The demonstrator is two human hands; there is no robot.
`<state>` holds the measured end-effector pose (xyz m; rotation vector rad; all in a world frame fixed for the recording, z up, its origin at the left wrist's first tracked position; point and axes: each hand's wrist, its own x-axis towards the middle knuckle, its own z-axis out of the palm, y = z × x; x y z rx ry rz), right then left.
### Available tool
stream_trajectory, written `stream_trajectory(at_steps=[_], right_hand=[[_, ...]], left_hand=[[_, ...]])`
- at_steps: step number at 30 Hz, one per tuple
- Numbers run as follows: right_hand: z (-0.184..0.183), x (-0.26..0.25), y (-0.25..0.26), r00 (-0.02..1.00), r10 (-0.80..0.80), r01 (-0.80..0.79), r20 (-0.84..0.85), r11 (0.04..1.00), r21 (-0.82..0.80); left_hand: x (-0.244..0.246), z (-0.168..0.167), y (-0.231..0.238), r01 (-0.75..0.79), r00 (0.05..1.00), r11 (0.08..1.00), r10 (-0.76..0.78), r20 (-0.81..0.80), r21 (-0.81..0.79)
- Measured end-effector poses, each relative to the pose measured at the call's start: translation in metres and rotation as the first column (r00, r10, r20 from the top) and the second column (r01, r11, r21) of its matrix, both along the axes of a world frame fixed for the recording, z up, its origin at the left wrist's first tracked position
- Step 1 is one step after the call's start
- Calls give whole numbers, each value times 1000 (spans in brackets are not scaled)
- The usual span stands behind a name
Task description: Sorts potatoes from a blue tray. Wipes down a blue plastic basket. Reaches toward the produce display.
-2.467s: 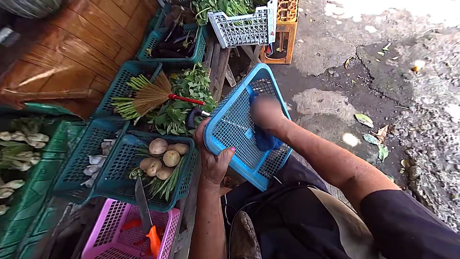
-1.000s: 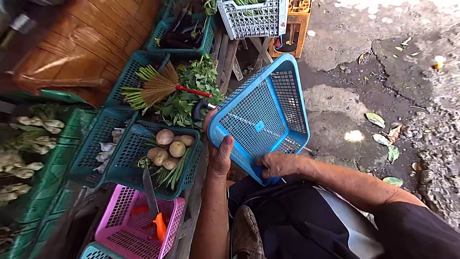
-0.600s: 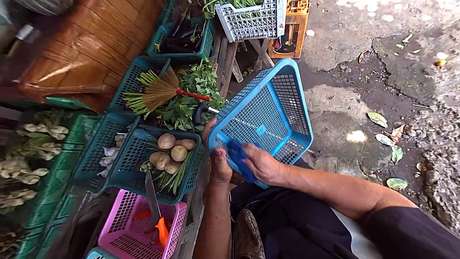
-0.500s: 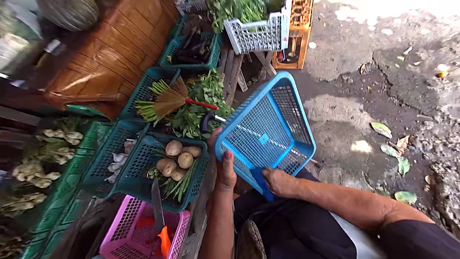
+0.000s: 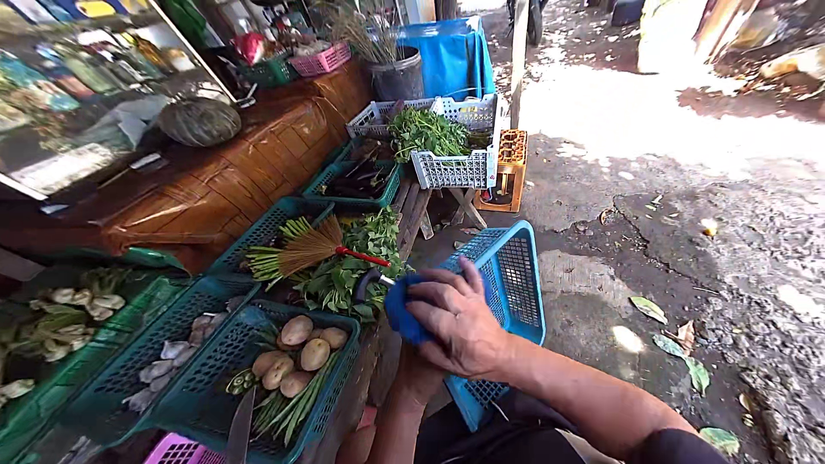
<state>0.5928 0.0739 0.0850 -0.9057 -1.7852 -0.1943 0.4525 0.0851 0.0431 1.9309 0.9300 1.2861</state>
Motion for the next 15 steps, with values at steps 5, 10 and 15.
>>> stream_trajectory(at_steps=[5,10,15], right_hand=[[6,12,22,994,55,-50,99,997,-59],[-3,79,56,973,-227,200,-38,916,-349],[-6,92,63,953,-301,276,-43,915,-293]], left_hand=[[-8,-2,3,-10,998,999,8,-57,-41],[-9,-3,9,-28,999,999,30,-39,37],[3,1,11,-42,995,998,47,-89,55]])
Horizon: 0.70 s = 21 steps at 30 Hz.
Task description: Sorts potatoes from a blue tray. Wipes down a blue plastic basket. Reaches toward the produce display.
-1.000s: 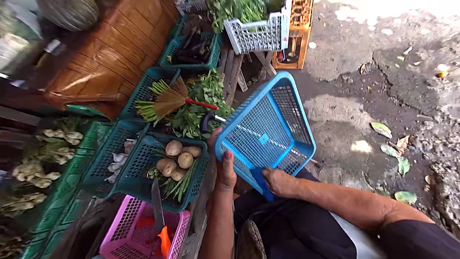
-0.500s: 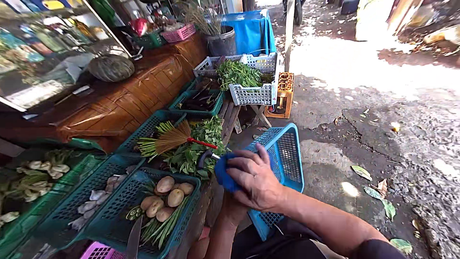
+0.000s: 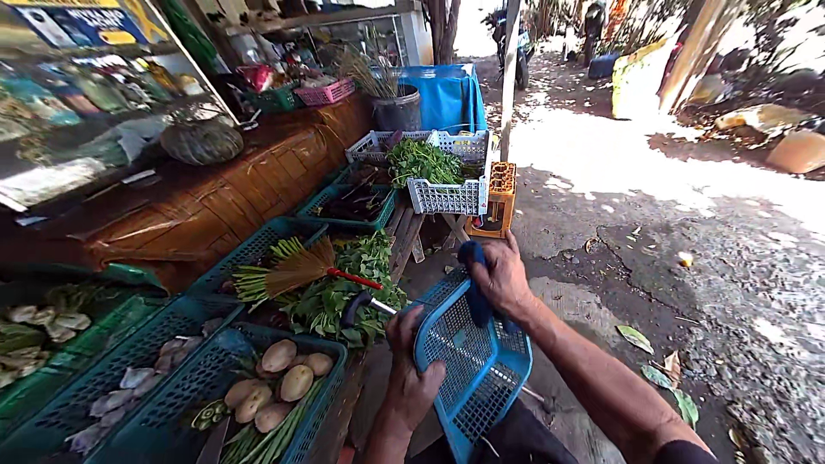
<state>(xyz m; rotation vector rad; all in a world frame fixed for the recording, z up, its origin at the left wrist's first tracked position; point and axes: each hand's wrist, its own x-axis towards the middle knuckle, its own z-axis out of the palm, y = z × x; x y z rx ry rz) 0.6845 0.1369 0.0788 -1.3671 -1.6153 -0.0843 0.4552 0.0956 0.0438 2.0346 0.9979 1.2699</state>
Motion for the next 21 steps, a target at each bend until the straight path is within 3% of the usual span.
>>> stream_trajectory(at_steps=[3,6,9,10,12,14,16,18,19,21], right_hand=[[10,-47,-27,981,187,-193,46,967,166],[14,-80,-41,928,284,-350,240,886,305],[17,-82,-39,867,330,-456,374,829,324],[18,-77,-35,869,327,-448,372,838,312],[15,-60,-25,922,252,-333,296,905,267],[4,-34,-7,985,112,-127,133,986,106],[-6,1,14,997,-53,46,-63,993,-110],[-9,27,28,968,-170,129,-186,968,-214],[-10,33,32,954,-208,159,-215,962,-223],[-20,30,33,960,-209,204,-186,978,-49]], left_hand=[[8,7,0,-24,997,998,29,-69,63],[5,19,-10,35,989,999,-40,-143,-36],[4,28,-18,-3,992,987,-18,-127,-163],[1,16,-12,2,997,996,-10,-83,-91],[-1,3,-1,17,1000,999,-17,-15,-28],[-3,1,4,-4,1000,1000,4,-16,9],[-6,0,4,-17,1000,1000,17,-26,3],[-3,3,3,-22,999,1000,21,-38,-13],[0,5,2,-25,999,999,23,-43,-31],[3,7,1,-32,998,998,29,-62,-50]])
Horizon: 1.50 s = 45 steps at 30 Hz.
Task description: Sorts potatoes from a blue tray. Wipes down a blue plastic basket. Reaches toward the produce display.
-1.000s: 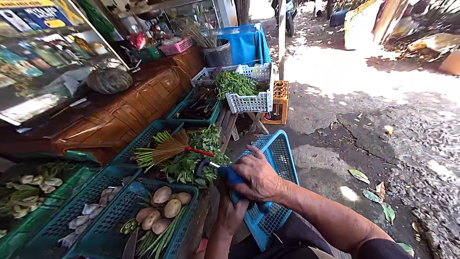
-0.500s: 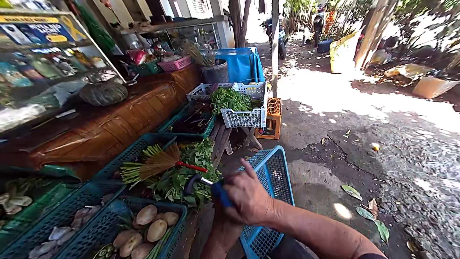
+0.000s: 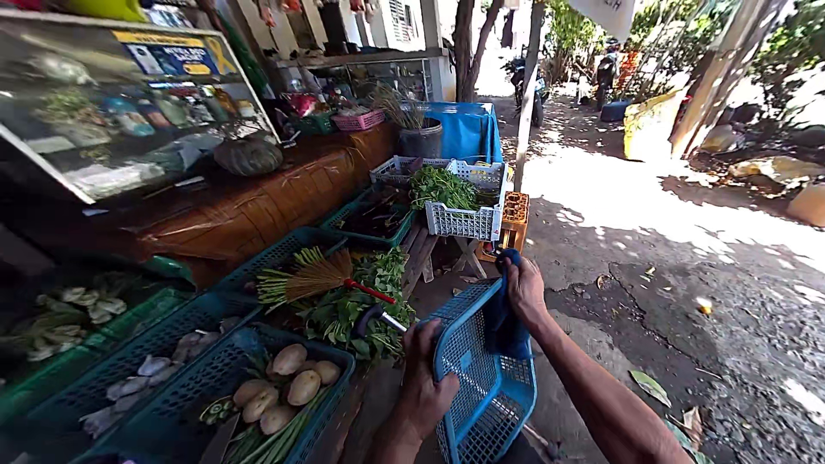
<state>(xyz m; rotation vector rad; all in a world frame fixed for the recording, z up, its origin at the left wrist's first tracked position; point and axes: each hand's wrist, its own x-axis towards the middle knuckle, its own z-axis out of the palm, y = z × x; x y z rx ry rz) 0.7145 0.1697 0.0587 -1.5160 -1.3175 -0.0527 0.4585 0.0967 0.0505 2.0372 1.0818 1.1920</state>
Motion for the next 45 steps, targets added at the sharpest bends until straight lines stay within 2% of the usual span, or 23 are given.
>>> stream_trajectory(at_steps=[2,5,7,9,11,14,16,18,20,22,26,28,31,34,37,40,42,45], right_hand=[[-1,-24,-12,989,90,-110,121,980,166],[7,-75,-40,925,268,-344,269,891,295],[15,-92,-53,863,353,-471,361,821,324],[22,-95,-56,809,369,-538,457,778,326],[24,-86,-51,789,360,-539,498,795,279],[12,-57,-27,897,271,-358,348,908,216],[-5,-28,-6,983,143,-157,111,979,127],[-16,-9,9,989,2,9,-145,997,76],[-31,-6,2,947,-93,82,-306,996,-47],[-58,-15,-21,933,-102,53,-346,987,-149],[-134,-29,-68,915,6,-81,-403,982,-170],[-144,-23,-79,872,37,-171,-487,957,-235],[-124,-15,-78,821,77,-267,-565,928,-261],[-90,-12,-71,884,128,-217,-450,964,-153],[-49,-3,-66,964,155,-174,-215,982,-71],[-19,1,-66,983,184,-183,28,983,-30],[-18,-4,-69,965,220,-218,140,975,-29],[-30,-21,-74,928,294,-291,227,956,-47]], left_hand=[[-1,2,1,-3,1000,1000,3,-12,1],[-1,1,5,3,1000,998,-2,-9,60],[-1,2,6,26,1000,991,-25,-8,135],[-2,3,4,37,999,993,-35,-13,115],[-3,2,2,29,1000,995,-28,-14,97],[-4,2,3,-4,1000,999,5,-23,43],[-6,-1,3,-13,1000,999,13,-20,32],[-6,-2,3,-21,1000,999,22,-17,25],[-6,-3,2,-32,999,999,33,-19,11],[-11,-6,5,-48,999,998,48,-3,29],[-27,-17,5,-53,996,997,49,77,49],[-28,-17,2,-49,996,998,45,79,45],[-31,-12,-3,-49,991,999,46,128,22],[-53,-10,-7,69,951,994,-40,306,-83],[-71,-2,-14,193,911,967,-114,397,-166],[-100,1,-13,246,952,941,-190,240,-231],[-118,0,-11,276,960,931,-253,122,-237],[-115,8,-19,199,979,935,-203,18,-294]])
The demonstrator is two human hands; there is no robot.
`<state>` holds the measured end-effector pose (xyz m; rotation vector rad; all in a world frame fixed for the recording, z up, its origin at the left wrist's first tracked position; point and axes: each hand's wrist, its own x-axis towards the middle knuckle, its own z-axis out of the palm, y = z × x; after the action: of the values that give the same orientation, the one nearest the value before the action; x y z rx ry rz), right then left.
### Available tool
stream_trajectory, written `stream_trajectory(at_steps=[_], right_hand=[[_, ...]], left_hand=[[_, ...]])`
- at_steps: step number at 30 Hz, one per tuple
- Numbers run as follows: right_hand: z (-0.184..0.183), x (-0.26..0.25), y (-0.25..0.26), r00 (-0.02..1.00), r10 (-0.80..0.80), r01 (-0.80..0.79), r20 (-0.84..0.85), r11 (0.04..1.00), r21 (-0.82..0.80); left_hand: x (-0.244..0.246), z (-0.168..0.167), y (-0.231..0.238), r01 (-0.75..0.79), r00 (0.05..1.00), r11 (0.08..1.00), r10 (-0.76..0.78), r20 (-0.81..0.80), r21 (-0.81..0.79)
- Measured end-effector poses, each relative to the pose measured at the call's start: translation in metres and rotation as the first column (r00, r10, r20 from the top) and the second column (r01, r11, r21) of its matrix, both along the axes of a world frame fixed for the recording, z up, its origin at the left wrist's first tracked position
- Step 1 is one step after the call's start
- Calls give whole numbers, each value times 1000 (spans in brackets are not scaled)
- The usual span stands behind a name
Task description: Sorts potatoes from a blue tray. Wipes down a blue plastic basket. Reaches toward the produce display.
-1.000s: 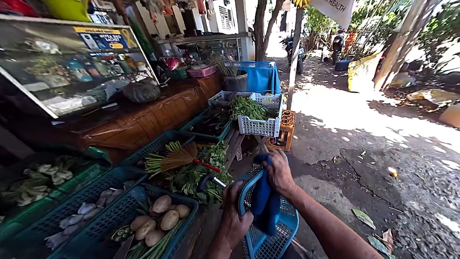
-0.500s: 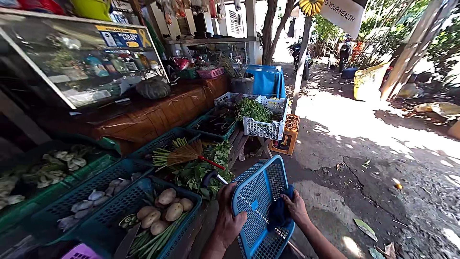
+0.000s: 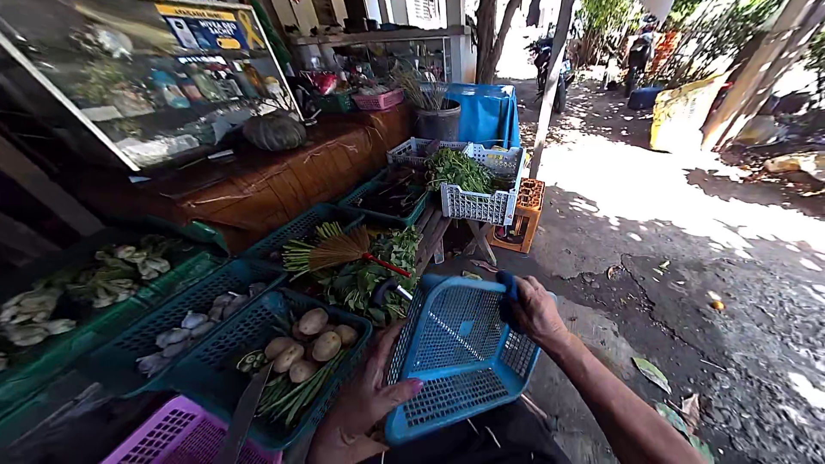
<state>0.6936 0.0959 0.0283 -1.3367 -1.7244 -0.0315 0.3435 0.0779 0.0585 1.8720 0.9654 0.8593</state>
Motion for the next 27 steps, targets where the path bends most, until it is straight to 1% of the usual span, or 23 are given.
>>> stream_trajectory(at_steps=[2,3,4,5,7,9,11,14,17,19,21,24,26,27], right_hand=[[-3,-12,-3,999,34,-35,28,999,12],[-2,-14,-2,998,42,-43,37,999,27],[1,-15,-2,998,53,-54,36,998,31],[4,-15,-2,997,70,-71,31,997,24],[10,-13,-3,993,113,-112,31,994,-12],[15,-13,-4,989,142,-140,46,989,-39],[12,-10,-4,987,155,-152,41,986,-60],[1,-3,0,979,201,-201,-16,972,-117],[17,-3,1,941,305,-334,-147,912,-239],[36,-17,0,899,384,-430,-211,866,-256],[59,-46,0,868,447,-488,-217,850,-201],[87,-94,-6,832,521,-533,-194,846,-17],[97,-111,-7,849,510,-502,-138,860,93],[94,-113,-5,870,478,-465,-119,877,121]], left_hand=[[14,9,-7,-103,994,992,100,-47,-75],[20,13,-7,-157,987,984,154,-46,-89],[25,16,-6,-195,981,978,195,-10,-77],[27,17,-3,-201,978,979,202,51,-33],[29,21,5,-160,981,983,149,125,88],[28,27,10,-98,990,985,82,111,139],[31,31,11,-57,996,989,47,73,134],[36,32,14,-39,999,997,40,-8,73],[39,34,12,-71,995,997,74,-65,44],[44,36,8,-97,991,994,101,-93,47],[51,37,4,-111,986,990,121,-116,91],[61,38,-13,-174,955,974,203,-218,145],[64,36,-20,-194,938,962,240,-252,195],[64,35,-20,-192,941,961,237,-240,199]])
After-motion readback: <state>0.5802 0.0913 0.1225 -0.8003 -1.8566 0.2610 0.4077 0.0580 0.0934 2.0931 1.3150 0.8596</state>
